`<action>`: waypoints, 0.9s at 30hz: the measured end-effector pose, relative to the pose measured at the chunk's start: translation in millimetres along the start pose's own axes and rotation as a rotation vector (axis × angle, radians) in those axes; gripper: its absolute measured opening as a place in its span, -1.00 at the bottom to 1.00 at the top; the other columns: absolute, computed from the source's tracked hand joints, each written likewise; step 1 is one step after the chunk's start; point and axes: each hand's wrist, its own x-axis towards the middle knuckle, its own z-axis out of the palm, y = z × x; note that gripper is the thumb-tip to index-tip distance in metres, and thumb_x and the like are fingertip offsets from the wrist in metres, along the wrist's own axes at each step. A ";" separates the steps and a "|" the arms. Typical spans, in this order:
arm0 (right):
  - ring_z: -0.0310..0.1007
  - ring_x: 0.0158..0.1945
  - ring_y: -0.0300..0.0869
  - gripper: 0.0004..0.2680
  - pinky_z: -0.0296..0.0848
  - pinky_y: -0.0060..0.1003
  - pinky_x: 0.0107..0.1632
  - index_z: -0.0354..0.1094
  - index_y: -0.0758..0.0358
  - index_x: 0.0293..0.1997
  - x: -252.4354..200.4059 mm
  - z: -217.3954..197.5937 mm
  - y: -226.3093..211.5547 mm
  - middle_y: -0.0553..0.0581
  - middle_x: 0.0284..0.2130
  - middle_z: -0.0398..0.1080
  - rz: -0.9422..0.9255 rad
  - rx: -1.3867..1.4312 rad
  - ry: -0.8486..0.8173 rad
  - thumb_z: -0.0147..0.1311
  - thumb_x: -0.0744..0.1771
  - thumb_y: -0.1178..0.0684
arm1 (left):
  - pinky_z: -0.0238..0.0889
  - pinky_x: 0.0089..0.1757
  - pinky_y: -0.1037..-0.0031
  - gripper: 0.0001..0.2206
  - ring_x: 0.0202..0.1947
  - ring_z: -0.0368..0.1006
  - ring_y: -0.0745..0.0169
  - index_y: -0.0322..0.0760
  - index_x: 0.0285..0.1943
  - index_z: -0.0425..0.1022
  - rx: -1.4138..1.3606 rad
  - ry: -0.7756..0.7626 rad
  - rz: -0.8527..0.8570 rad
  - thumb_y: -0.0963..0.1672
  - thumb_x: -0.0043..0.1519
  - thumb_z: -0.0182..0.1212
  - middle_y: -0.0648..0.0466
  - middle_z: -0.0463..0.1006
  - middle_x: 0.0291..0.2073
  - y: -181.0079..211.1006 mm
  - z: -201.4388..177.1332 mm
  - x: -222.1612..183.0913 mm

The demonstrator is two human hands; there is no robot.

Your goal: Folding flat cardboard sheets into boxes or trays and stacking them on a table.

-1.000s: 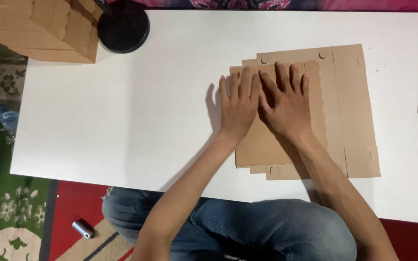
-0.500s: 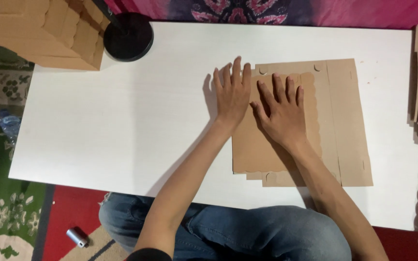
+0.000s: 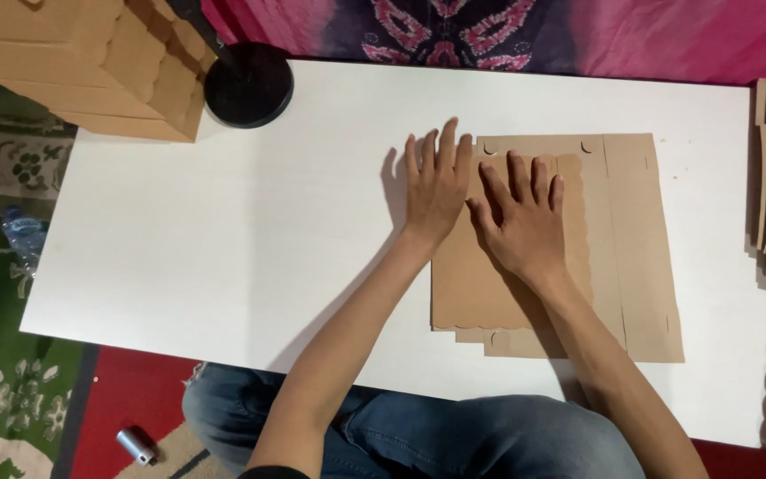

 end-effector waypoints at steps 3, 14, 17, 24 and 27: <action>-0.34 0.57 0.23 -0.55 -0.42 0.26 0.50 -0.02 -0.22 0.54 0.9 10.4 8.6 0.17 0.53 -0.14 -0.007 -0.026 0.014 -0.33 0.42 -0.32 | 0.20 0.15 -0.13 -0.80 0.08 0.41 -0.08 -0.19 0.09 0.45 -0.031 0.006 0.034 -0.25 0.32 0.10 -0.09 0.40 0.13 17.0 -24.9 -23.8; -0.31 0.57 0.23 -0.55 -0.38 0.26 0.49 -0.08 -0.28 0.56 -10.4 10.3 6.1 0.17 0.53 -0.13 -0.069 -0.061 0.012 -0.31 0.42 -0.30 | 0.24 0.12 -0.14 -0.69 0.05 0.41 -0.06 -0.17 0.08 0.46 -0.063 -0.036 0.029 -0.33 0.23 0.10 -0.06 0.42 0.08 37.9 -74.4 -57.0; -0.33 0.57 0.20 -0.55 -0.41 0.23 0.50 -0.06 -0.26 0.55 -10.5 6.4 0.6 0.17 0.53 -0.13 -0.036 -0.043 -0.005 -0.35 0.42 -0.31 | 0.20 0.14 -0.13 -0.76 0.06 0.40 -0.04 -0.15 0.05 0.47 0.000 -0.039 0.004 -0.28 0.25 0.15 -0.05 0.41 0.08 20.9 -42.1 -33.4; -0.36 0.59 0.14 -0.52 -0.45 0.16 0.51 -0.06 -0.29 0.55 -6.9 2.1 -4.9 0.12 0.53 -0.14 0.012 -0.054 -0.035 -0.43 0.42 -0.44 | 0.17 0.14 -0.12 -0.79 0.03 0.44 -0.07 -0.21 0.03 0.41 0.073 -0.003 -0.085 -0.28 0.26 0.12 -0.10 0.40 0.05 -11.7 10.8 17.6; -0.38 0.59 0.12 -0.52 -0.47 0.15 0.52 -0.06 -0.30 0.54 -4.3 3.3 -3.0 0.12 0.53 -0.14 0.023 -0.063 -0.047 -0.46 0.42 -0.44 | 0.15 0.15 -0.16 -0.82 0.06 0.44 -0.09 -0.19 0.03 0.42 0.049 -0.009 -0.057 -0.26 0.28 0.10 -0.11 0.41 0.08 -7.0 6.1 10.3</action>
